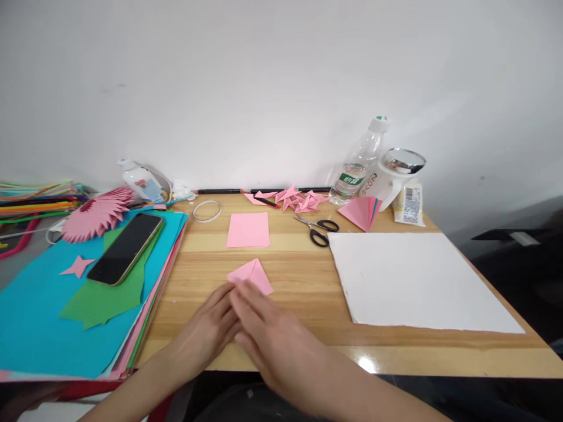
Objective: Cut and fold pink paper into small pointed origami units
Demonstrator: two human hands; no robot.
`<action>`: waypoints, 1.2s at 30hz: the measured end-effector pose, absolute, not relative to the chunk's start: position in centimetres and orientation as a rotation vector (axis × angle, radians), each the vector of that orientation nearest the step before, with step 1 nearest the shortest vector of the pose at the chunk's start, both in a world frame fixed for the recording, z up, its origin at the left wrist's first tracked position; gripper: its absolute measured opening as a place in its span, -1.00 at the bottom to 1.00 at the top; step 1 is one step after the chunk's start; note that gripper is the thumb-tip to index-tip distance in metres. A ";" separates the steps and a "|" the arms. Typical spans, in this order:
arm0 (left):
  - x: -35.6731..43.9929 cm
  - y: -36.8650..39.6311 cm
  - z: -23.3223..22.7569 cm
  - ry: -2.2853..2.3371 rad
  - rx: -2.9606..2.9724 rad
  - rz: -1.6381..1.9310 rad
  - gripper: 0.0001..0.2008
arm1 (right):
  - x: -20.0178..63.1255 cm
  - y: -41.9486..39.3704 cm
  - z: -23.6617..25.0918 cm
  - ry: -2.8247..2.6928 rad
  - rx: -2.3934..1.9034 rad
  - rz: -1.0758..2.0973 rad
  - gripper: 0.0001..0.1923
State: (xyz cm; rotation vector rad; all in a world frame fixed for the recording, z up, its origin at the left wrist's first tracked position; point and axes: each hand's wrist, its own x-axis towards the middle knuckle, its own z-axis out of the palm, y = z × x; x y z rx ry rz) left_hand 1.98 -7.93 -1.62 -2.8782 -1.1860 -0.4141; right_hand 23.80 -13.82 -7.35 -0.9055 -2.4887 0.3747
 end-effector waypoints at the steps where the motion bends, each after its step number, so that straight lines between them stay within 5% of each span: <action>1: 2.3 -8.0 -1.6 -1.186 -2.876 -0.424 -0.74 | 22.4 -10.4 -5.4 -2.521 -0.931 0.335 -0.48; 5: 2.5 -8.4 -1.9 -1.156 -2.843 -0.500 -0.71 | 20.0 -3.8 -2.9 -2.640 -0.843 0.171 -0.48; 15: 1.1 -7.9 -2.6 -1.283 -2.761 -0.648 -0.69 | 22.2 -3.6 -3.5 -2.650 -0.729 0.182 -0.53; 21: 1.5 -7.4 -2.7 -1.256 -2.741 -0.701 -0.76 | 22.2 -4.0 -3.2 -2.503 -0.709 0.207 -0.78; 36: 0.8 -6.3 -1.0 -0.738 -2.646 -0.251 -0.69 | 22.3 -4.2 -2.5 -2.595 -0.639 0.179 -0.80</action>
